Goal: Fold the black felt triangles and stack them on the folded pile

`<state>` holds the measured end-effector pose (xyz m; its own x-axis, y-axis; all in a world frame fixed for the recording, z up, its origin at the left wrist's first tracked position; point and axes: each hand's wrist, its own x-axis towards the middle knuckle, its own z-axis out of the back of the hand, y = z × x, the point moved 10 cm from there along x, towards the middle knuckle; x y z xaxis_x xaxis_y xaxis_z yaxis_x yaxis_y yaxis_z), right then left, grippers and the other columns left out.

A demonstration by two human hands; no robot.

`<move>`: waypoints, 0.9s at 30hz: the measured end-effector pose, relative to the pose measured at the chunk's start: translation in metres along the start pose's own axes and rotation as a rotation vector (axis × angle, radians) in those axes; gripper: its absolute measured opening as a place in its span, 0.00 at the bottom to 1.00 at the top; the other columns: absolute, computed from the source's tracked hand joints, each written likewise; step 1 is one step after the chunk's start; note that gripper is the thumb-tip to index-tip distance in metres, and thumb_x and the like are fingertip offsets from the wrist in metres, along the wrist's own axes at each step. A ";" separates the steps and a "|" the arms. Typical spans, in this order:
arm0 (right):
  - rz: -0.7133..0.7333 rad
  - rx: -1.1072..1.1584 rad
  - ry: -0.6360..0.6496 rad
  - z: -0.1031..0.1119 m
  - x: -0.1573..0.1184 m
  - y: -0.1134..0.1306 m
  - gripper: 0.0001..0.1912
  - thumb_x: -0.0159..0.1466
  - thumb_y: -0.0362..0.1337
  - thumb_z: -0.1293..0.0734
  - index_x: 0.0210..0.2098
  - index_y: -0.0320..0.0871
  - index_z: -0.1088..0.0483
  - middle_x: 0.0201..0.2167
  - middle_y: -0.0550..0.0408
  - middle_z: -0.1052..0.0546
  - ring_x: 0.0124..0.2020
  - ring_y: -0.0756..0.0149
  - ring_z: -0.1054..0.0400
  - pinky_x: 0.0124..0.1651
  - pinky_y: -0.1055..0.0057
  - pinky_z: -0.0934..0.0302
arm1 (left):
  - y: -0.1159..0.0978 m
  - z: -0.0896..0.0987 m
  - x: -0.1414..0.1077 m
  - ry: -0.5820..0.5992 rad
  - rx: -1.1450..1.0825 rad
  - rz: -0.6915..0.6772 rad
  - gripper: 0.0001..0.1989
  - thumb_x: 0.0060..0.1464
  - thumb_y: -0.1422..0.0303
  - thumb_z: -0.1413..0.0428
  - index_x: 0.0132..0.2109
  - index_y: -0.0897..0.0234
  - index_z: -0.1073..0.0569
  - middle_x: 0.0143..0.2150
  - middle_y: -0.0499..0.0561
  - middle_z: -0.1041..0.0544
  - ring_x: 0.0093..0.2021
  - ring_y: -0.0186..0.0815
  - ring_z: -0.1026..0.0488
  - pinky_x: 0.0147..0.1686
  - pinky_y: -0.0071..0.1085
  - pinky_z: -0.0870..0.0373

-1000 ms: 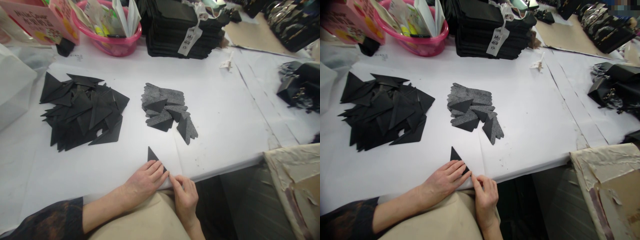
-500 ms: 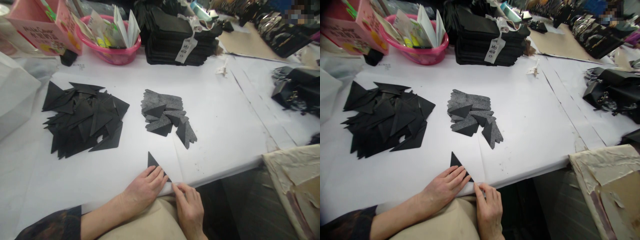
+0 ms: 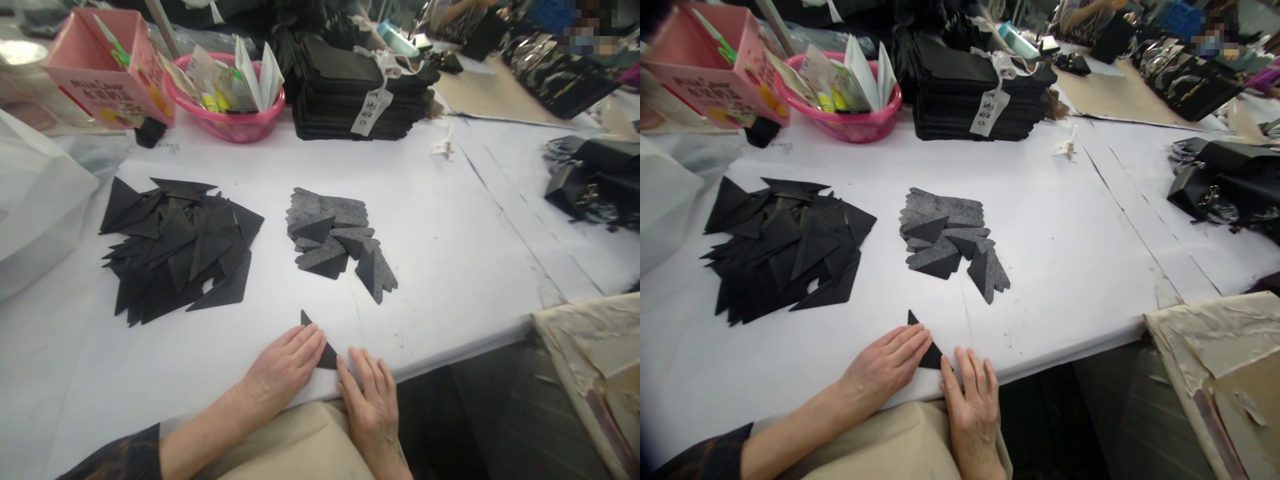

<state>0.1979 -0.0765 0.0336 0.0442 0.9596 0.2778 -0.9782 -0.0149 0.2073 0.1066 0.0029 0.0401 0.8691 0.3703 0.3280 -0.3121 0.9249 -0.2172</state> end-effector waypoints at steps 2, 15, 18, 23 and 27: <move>-0.001 -0.022 0.011 0.003 -0.008 -0.004 0.19 0.70 0.32 0.38 0.59 0.50 0.32 0.60 0.46 0.32 0.61 0.54 0.38 0.62 0.49 0.46 | 0.004 0.002 0.001 -0.014 0.009 0.023 0.17 0.62 0.80 0.54 0.56 0.74 0.31 0.56 0.60 0.27 0.58 0.43 0.31 0.57 0.39 0.33; -0.014 0.026 -0.009 -0.002 0.021 0.009 0.16 0.70 0.39 0.37 0.57 0.50 0.30 0.59 0.50 0.30 0.61 0.54 0.38 0.66 0.49 0.51 | 0.022 0.010 0.002 -0.062 -0.057 0.141 0.18 0.61 0.73 0.51 0.55 0.75 0.29 0.56 0.60 0.27 0.58 0.46 0.32 0.58 0.41 0.34; -0.027 0.042 -0.001 -0.002 0.019 0.006 0.17 0.69 0.38 0.36 0.57 0.51 0.30 0.60 0.51 0.30 0.62 0.56 0.38 0.67 0.51 0.52 | 0.023 0.011 0.001 -0.058 -0.074 0.146 0.18 0.61 0.72 0.50 0.56 0.74 0.30 0.57 0.60 0.28 0.58 0.46 0.32 0.59 0.41 0.34; -0.025 0.005 0.043 0.005 0.001 -0.002 0.17 0.69 0.33 0.36 0.56 0.52 0.30 0.61 0.49 0.32 0.62 0.54 0.38 0.65 0.50 0.49 | 0.025 0.009 -0.001 -0.039 -0.108 0.156 0.20 0.60 0.72 0.50 0.58 0.74 0.31 0.58 0.60 0.29 0.59 0.47 0.32 0.59 0.42 0.34; -0.046 -0.004 0.030 0.014 -0.014 -0.008 0.16 0.68 0.32 0.36 0.55 0.51 0.28 0.59 0.48 0.30 0.61 0.53 0.37 0.63 0.50 0.47 | 0.028 0.007 -0.004 -0.045 -0.119 0.171 0.21 0.60 0.71 0.49 0.59 0.73 0.32 0.59 0.60 0.30 0.59 0.47 0.33 0.59 0.43 0.33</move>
<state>0.2081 -0.0935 0.0409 0.0829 0.9673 0.2397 -0.9761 0.0303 0.2152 0.0919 0.0276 0.0398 0.7885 0.5272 0.3167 -0.4041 0.8323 -0.3795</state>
